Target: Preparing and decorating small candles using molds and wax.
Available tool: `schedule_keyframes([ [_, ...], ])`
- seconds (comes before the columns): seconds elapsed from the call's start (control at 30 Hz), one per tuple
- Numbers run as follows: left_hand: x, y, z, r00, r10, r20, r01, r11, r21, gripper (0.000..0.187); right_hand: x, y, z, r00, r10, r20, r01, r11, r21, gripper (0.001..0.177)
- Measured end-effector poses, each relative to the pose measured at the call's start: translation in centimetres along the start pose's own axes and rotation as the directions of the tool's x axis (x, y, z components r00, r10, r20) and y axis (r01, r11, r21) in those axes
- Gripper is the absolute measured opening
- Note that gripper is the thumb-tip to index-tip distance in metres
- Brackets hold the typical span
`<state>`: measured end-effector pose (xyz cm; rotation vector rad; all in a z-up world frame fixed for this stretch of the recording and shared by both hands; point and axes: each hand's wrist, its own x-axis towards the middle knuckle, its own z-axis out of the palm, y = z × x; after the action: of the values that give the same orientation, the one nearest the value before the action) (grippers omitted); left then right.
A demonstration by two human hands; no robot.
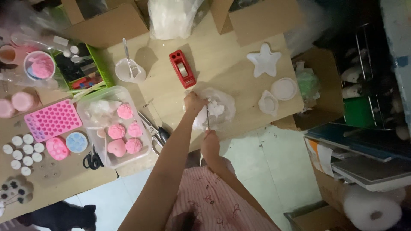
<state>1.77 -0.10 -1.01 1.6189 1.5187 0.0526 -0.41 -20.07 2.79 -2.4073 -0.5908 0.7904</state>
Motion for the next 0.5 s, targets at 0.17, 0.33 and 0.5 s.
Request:
schedule_keyframes([
  [0.17, 1.3, -0.8, 1.1, 1.0, -0.01, -0.018, 0.012, 0.997, 0.081, 0.059, 0.1, -1.9, -0.7, 0.997, 0.058, 0.058, -0.058, 0.998, -0.003, 0.037],
  [0.33, 1.6, -1.7, 2.9, 0.995, 0.012, -0.101, 0.002, 0.991, 0.133, 0.057, 1.1, 1.3, 2.3, 0.996, -0.027, -0.079, 0.021, 0.997, -0.07, 0.038],
  [0.5, 1.3, 0.3, 2.1, 0.985, -0.072, -0.157, 0.099, 0.981, 0.17, 0.058, 3.1, 3.4, 2.8, 0.994, -0.104, -0.031, 0.103, 0.994, -0.025, 0.045],
])
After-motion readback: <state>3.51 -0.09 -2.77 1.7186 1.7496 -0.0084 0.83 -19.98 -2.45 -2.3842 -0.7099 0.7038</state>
